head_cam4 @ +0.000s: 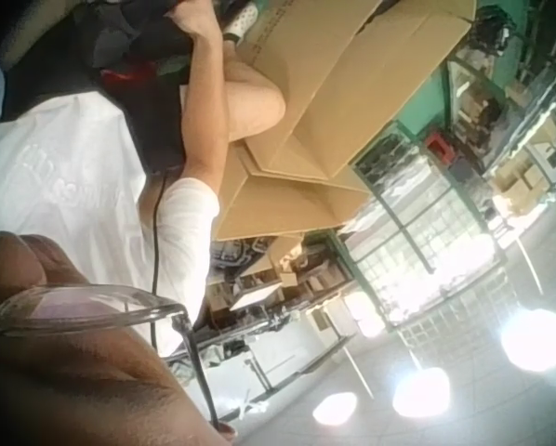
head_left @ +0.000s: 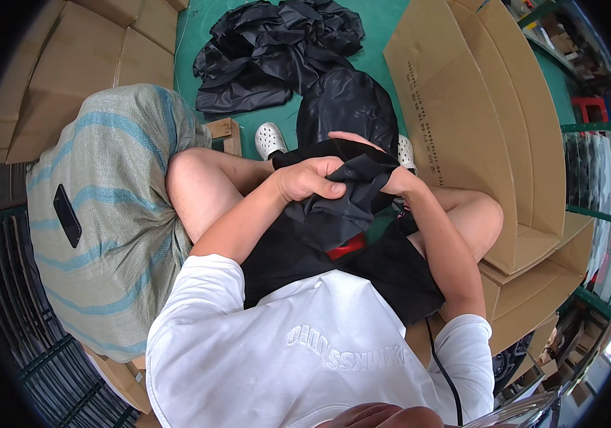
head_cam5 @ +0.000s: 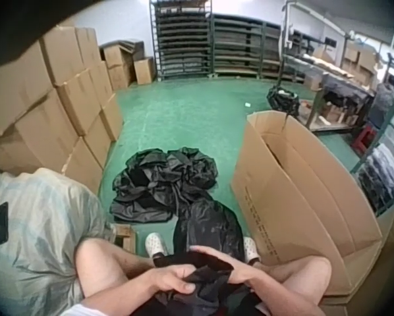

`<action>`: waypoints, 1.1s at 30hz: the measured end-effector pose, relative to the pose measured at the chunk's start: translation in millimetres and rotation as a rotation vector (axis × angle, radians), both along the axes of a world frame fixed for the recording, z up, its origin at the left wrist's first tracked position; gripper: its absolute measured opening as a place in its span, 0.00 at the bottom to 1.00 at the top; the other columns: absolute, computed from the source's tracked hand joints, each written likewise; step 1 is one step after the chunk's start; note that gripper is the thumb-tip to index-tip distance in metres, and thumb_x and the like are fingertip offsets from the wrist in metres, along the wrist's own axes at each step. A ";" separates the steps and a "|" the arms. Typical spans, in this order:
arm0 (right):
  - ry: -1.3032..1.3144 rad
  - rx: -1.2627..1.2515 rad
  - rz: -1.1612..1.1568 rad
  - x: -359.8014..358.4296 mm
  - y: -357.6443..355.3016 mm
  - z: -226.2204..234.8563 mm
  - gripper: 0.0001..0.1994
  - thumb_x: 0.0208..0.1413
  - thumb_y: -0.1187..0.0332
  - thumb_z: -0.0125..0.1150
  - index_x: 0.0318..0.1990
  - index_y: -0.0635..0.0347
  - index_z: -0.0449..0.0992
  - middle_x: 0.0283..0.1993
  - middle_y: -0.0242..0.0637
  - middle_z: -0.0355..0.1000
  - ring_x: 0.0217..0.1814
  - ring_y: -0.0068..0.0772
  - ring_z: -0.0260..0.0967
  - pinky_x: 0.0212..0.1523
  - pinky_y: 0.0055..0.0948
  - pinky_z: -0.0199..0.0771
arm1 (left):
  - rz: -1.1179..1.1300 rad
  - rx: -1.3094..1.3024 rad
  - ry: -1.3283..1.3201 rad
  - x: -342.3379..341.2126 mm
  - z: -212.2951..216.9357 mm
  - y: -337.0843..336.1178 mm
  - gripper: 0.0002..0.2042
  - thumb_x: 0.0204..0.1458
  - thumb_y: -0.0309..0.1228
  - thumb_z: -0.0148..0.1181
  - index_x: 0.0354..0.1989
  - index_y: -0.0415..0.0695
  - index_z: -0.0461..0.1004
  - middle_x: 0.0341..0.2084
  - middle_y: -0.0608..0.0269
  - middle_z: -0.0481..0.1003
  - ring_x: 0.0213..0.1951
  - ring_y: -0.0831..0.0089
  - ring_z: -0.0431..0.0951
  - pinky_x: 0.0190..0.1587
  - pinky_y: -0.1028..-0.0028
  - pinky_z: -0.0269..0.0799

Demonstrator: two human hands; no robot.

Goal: Inspecting black fabric covers and placing them into cardboard boxes.

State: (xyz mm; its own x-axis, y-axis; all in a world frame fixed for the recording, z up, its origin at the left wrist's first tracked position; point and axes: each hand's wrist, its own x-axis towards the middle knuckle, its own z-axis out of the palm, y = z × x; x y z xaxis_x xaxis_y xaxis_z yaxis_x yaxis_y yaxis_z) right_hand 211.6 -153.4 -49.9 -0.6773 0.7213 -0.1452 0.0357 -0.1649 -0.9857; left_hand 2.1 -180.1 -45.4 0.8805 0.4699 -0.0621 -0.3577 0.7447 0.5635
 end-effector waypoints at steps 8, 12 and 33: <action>0.155 0.070 0.153 -3.0 -2.5 -12.9 0.43 0.43 0.70 0.71 0.68 0.60 0.55 0.68 0.37 0.57 0.69 0.29 0.55 0.69 0.30 0.52 | -0.119 0.088 -0.044 -0.4 5.0 -3.8 0.17 0.52 0.34 0.66 0.42 0.30 0.75 0.35 0.63 0.79 0.37 0.76 0.78 0.43 0.78 0.72; 0.159 -0.084 0.209 -10.1 -1.8 -17.5 0.41 0.45 0.66 0.70 0.68 0.60 0.57 0.70 0.39 0.55 0.69 0.31 0.56 0.68 0.31 0.54 | -0.194 0.126 -0.086 -1.7 9.5 -4.8 0.17 0.52 0.34 0.65 0.41 0.30 0.75 0.36 0.62 0.79 0.38 0.76 0.77 0.45 0.77 0.71; 0.183 -0.239 -0.174 62.9 16.2 38.9 0.18 0.46 0.72 0.70 0.45 0.69 0.77 0.43 0.35 0.78 0.45 0.23 0.73 0.52 0.25 0.70 | 0.705 0.303 0.594 -95.7 34.3 66.0 0.10 0.55 0.32 0.62 0.39 0.37 0.78 0.33 0.67 0.80 0.34 0.84 0.77 0.42 0.82 0.71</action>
